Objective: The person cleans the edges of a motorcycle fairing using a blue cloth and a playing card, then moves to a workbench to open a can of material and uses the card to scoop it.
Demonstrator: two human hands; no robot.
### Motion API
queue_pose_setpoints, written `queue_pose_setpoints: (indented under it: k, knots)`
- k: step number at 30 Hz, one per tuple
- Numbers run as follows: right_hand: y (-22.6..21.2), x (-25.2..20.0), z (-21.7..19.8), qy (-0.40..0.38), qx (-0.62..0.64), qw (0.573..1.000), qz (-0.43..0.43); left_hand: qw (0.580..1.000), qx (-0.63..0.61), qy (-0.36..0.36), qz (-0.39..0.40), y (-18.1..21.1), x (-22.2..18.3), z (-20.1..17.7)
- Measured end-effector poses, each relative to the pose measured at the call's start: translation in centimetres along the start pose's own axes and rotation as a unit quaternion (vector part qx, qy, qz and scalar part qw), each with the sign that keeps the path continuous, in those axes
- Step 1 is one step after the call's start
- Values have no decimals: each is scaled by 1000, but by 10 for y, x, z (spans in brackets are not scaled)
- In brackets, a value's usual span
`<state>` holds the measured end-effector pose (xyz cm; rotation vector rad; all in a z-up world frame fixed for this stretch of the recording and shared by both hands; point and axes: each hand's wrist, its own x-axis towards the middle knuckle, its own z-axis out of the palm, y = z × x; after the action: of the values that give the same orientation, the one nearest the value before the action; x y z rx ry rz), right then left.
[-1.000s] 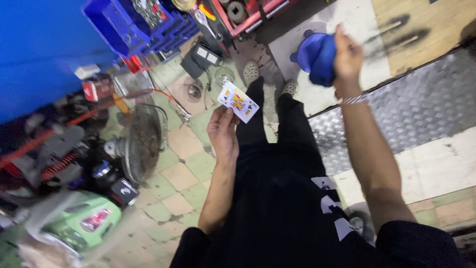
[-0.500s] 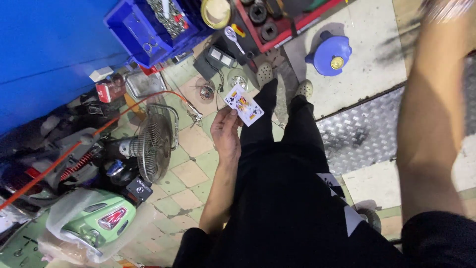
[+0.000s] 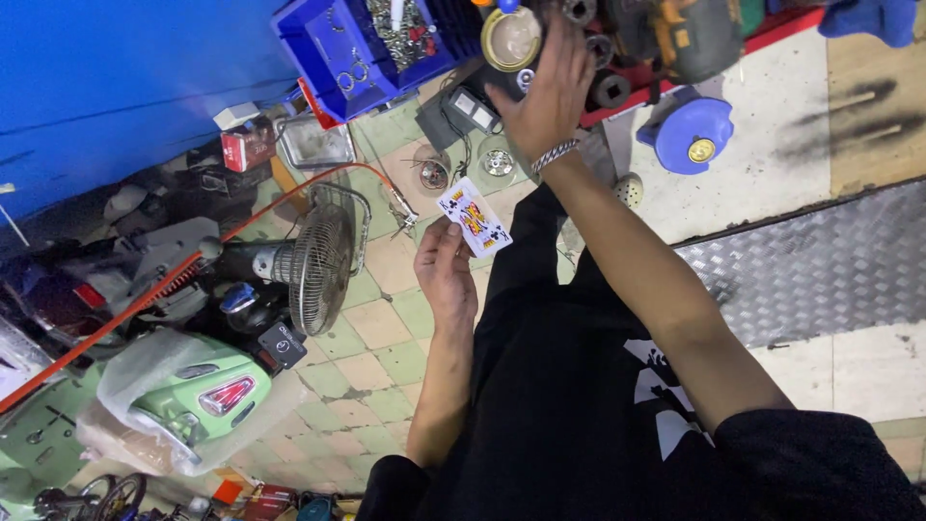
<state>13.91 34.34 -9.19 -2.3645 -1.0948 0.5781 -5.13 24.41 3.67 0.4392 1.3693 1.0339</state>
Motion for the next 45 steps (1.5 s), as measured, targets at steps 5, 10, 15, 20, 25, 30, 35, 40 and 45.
queue_pose_setpoints:
  k: [5, 10, 15, 20, 25, 30, 35, 40, 45]
  knots:
    - [8, 12, 22, 34, -75, 997, -7, 1000, 5, 9, -15, 7, 0, -6]
    - [5, 12, 21, 62, -62, 996, -2, 1000, -9, 16, -17, 8, 4, -9]
    - [17, 18, 34, 96, -52, 994, -8, 999, -9, 20, -30, 10, 3, -11]
    - [19, 19, 31, 102, 5, 995, -19, 999, -7, 23, -32, 9, 5, -16]
    - [15, 4, 27, 108, 68, 990, -56, 999, 14, 23, -33, 12, 5, -12]
    - [-3, -42, -23, 29, 258, 952, -161, 999, 33, -22, 37, 28, 5, -10]
    - [-13, -85, -100, -18, 309, 924, -224, 984, 101, -61, 133, 55, 6, -5]
    - [3, -110, -145, 54, 296, 903, -308, 965, 102, -137, 199, 75, -5, 19]
    - [19, -128, -182, 83, 271, 893, -351, 948, 108, -240, 179, 68, -15, 22]
